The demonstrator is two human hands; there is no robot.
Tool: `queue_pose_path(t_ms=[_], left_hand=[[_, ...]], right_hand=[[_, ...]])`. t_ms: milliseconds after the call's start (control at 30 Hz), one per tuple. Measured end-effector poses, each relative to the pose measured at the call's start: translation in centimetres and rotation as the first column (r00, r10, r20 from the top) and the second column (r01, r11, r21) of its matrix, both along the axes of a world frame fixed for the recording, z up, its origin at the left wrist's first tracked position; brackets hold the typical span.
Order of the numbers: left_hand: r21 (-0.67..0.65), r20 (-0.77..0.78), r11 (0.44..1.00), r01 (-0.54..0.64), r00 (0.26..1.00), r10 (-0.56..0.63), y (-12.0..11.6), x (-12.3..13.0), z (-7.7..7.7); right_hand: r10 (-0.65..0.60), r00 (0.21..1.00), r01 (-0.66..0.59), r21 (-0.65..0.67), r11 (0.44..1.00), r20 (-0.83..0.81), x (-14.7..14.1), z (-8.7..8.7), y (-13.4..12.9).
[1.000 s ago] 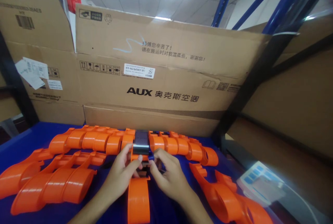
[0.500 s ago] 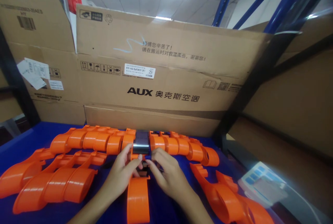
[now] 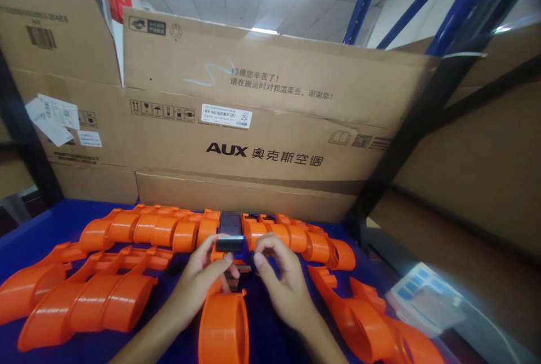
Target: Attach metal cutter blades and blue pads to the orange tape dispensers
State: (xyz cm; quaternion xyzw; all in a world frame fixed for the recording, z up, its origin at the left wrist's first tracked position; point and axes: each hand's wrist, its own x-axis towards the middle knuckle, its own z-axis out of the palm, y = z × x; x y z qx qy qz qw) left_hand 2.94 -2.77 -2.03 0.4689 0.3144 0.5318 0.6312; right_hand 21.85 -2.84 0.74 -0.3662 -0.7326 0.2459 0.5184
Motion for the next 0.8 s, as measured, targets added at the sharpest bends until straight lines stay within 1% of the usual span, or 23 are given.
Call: queue_pose_path(t_ms=[33,67,100,167,233,300,367,433,567,667,800], left_hand=[[-0.025,0.034,0.999,0.025,0.999,-0.024,-0.1,0.0,0.1],[-0.045,0.063,0.998,0.054,0.997,-0.051,-0.2,0.1,0.2],[-0.054,0.085,0.995,0.088,0.993,-0.083,-0.3,0.1,0.3],[-0.042,0.103,0.986,0.164,0.982,-0.159,-0.6,0.0,0.6],[-0.007,0.078,0.974,0.226,0.971,-0.225,-1.0,-0.2,1.0],[0.016,0.041,0.965,0.263,0.964,-0.263,-1.6,-0.4,1.4],[-0.001,0.029,0.951,0.309,0.951,-0.309,-2.1,-0.5,1.7],[-0.041,0.044,0.943,0.329,0.944,-0.327,-2.4,-0.4,1.7],[-0.078,0.028,0.965,0.248,0.969,-0.247,-1.9,0.1,1.4],[-0.046,-0.004,0.981,0.190,0.982,-0.190,-1.4,0.3,1.4],[0.061,-0.035,0.989,0.138,0.990,-0.136,-1.4,0.1,1.5]], right_hand=[[0.001,0.998,-0.004,-0.059,0.998,-0.064,-0.1,0.0,0.0],[0.024,0.994,-0.038,-0.124,0.992,-0.111,-0.2,0.1,0.0],[0.070,0.987,-0.097,-0.188,0.977,-0.144,-0.3,0.2,-0.1],[0.184,0.964,-0.233,-0.282,0.931,-0.192,-0.5,0.6,-0.3],[0.256,0.937,-0.324,-0.317,0.891,-0.238,-0.7,1.0,-0.7],[0.276,0.919,-0.362,-0.322,0.875,-0.283,-0.9,1.2,-1.0],[0.281,0.913,-0.374,-0.330,0.867,-0.297,-1.1,1.1,-1.2],[0.275,0.922,-0.357,-0.329,0.874,-0.272,-1.3,0.6,-1.1],[0.217,0.953,-0.275,-0.306,0.912,-0.209,-1.6,-0.5,-0.6],[0.186,0.963,-0.240,-0.302,0.923,-0.196,-1.7,-0.7,-0.4],[0.174,0.956,-0.240,-0.286,0.928,-0.236,-2.0,-0.3,-0.8]])
